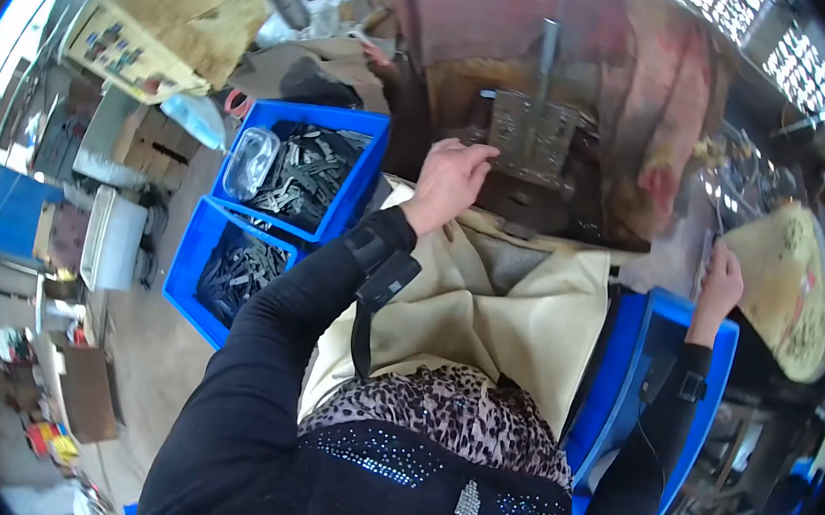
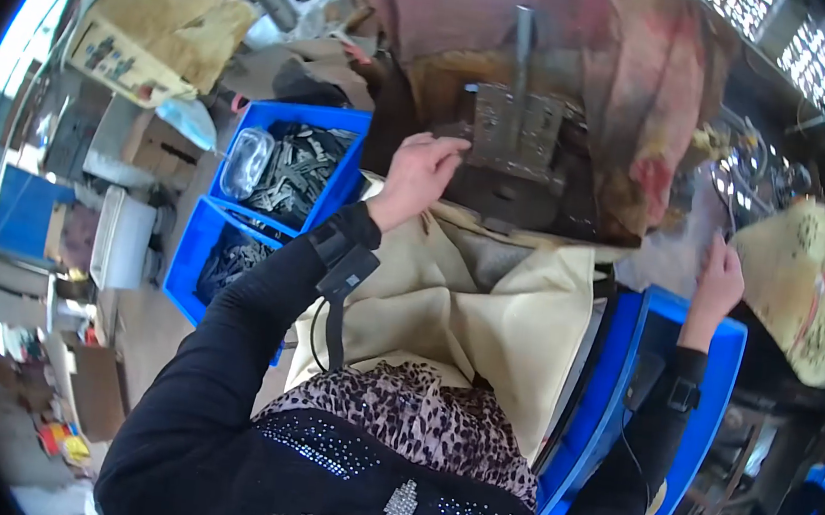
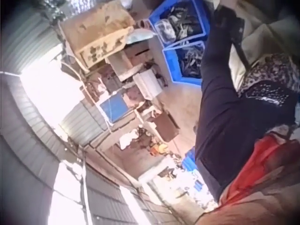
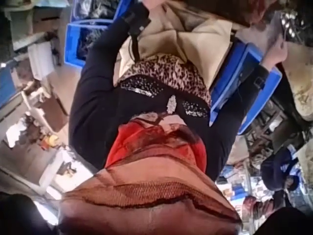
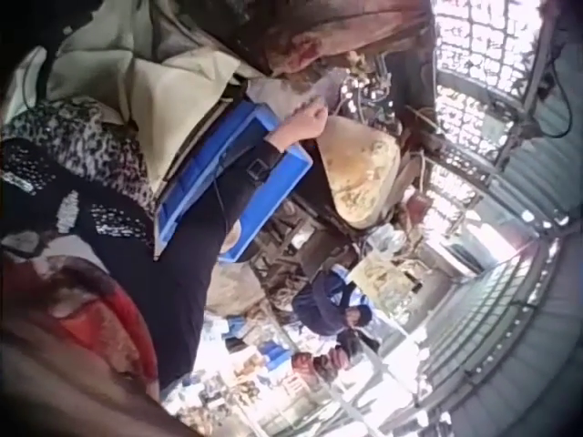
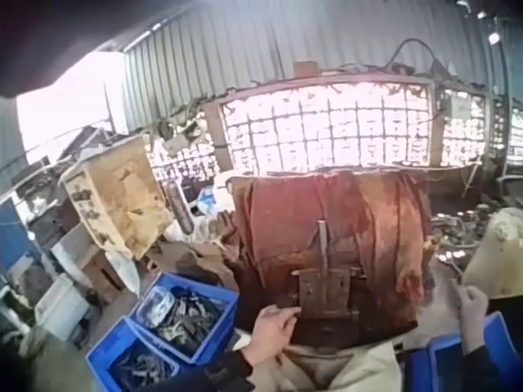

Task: The person picks up metal pieces from a blue bin, processes them in a machine, and dips them into a bucket of liquid before placing them into another blue bin. They also pick up and inspect a pair of glasses.

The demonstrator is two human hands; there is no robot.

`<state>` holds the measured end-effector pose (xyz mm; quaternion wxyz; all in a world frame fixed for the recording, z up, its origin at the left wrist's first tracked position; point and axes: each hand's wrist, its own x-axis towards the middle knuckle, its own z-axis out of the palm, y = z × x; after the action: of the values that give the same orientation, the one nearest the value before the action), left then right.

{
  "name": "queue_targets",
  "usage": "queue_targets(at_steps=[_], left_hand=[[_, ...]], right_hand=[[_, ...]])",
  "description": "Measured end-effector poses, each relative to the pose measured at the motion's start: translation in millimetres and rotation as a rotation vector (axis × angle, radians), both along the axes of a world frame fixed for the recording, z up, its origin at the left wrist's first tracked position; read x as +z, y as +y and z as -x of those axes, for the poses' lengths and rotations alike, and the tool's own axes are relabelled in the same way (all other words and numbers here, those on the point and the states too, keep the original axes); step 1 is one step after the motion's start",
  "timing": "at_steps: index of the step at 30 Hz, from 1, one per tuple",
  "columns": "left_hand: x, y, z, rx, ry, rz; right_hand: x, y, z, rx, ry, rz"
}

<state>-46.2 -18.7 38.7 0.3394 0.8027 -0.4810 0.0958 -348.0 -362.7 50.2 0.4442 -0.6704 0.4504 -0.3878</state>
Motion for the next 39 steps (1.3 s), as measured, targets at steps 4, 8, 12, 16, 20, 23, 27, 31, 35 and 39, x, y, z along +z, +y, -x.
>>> queue_targets(at_steps=[4,8,12,16,20,23,27,31,35,39], left_hand=[[7.5,52.6,-18.9,0.13,-0.17,-0.089],[4.1,88.4,-29.7,0.159,-0.108,-0.124],[-18.7,110.9,-28.8,0.121,-0.106,-0.047],[-32.5,131.0,-25.4,0.197,-0.108,0.019],[2.0,161.5,-38.2,0.239,-0.065,0.013],[56.3,188.8,-64.5,0.345,-0.309,0.137],[149.2,231.9,-108.5,0.449,-0.675,0.324],[254.5,275.6,-158.5,0.594,-1.022,0.375],[348.8,310.9,-207.0,0.792,-1.22,0.259],[388.2,331.2,-245.2,1.023,-1.087,0.051]], right_hand=[[55.0,46.2,-140.5,0.398,0.139,0.441],[87.2,78.5,-275.1,0.431,0.395,0.461],[93.8,83.0,-335.8,0.398,0.606,0.724],[90.6,91.1,-355.8,0.439,0.648,0.74],[90.5,99.7,-355.2,0.349,0.73,0.803],[91.2,100.5,-355.6,0.342,0.743,0.886],[89.0,99.0,-357.5,0.306,0.771,0.86],[89.2,99.6,-358.6,0.295,0.781,0.839],[91.3,100.1,-359.2,0.301,0.795,0.837],[92.7,100.2,-359.8,0.29,0.821,0.836]])
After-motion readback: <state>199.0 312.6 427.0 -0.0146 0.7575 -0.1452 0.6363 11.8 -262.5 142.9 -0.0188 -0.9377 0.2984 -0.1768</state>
